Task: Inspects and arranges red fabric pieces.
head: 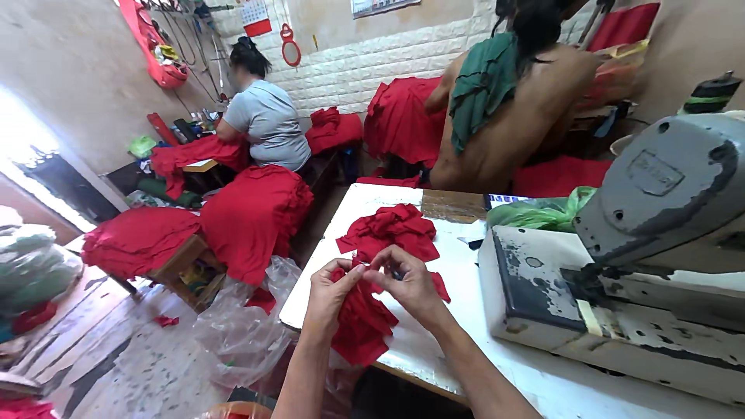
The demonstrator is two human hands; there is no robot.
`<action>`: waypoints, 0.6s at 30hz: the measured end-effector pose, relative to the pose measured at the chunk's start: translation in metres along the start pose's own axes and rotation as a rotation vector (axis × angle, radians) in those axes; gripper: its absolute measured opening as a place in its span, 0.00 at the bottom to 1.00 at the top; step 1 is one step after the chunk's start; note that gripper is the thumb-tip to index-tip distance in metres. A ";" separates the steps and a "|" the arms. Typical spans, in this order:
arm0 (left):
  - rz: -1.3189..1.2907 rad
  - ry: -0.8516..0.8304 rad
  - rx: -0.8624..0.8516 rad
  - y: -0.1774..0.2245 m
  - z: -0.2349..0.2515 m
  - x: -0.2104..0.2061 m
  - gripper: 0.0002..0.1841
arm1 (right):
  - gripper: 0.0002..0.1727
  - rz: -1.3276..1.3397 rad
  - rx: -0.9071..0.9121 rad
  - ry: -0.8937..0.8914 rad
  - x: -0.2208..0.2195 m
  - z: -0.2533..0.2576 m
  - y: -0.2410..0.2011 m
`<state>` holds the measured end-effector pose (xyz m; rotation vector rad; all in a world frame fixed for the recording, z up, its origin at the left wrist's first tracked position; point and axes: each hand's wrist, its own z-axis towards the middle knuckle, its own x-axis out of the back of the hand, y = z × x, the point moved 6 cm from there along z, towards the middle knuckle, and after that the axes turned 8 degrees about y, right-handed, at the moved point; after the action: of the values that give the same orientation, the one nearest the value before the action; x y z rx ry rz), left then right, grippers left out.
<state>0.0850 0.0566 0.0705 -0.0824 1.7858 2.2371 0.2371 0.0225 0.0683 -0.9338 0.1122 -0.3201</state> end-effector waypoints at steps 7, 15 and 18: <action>-0.019 0.008 -0.006 -0.005 0.001 0.013 0.04 | 0.09 0.075 -0.093 -0.053 -0.007 0.000 0.003; -0.065 -0.026 0.120 -0.009 0.001 0.021 0.09 | 0.05 0.297 -0.265 0.048 -0.002 0.004 0.020; -0.029 -0.057 0.110 -0.006 -0.001 0.024 0.10 | 0.06 0.292 -0.274 0.091 0.002 0.004 0.023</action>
<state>0.0630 0.0611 0.0592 -0.0224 1.8611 2.0955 0.2455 0.0381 0.0522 -1.1572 0.3800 -0.0763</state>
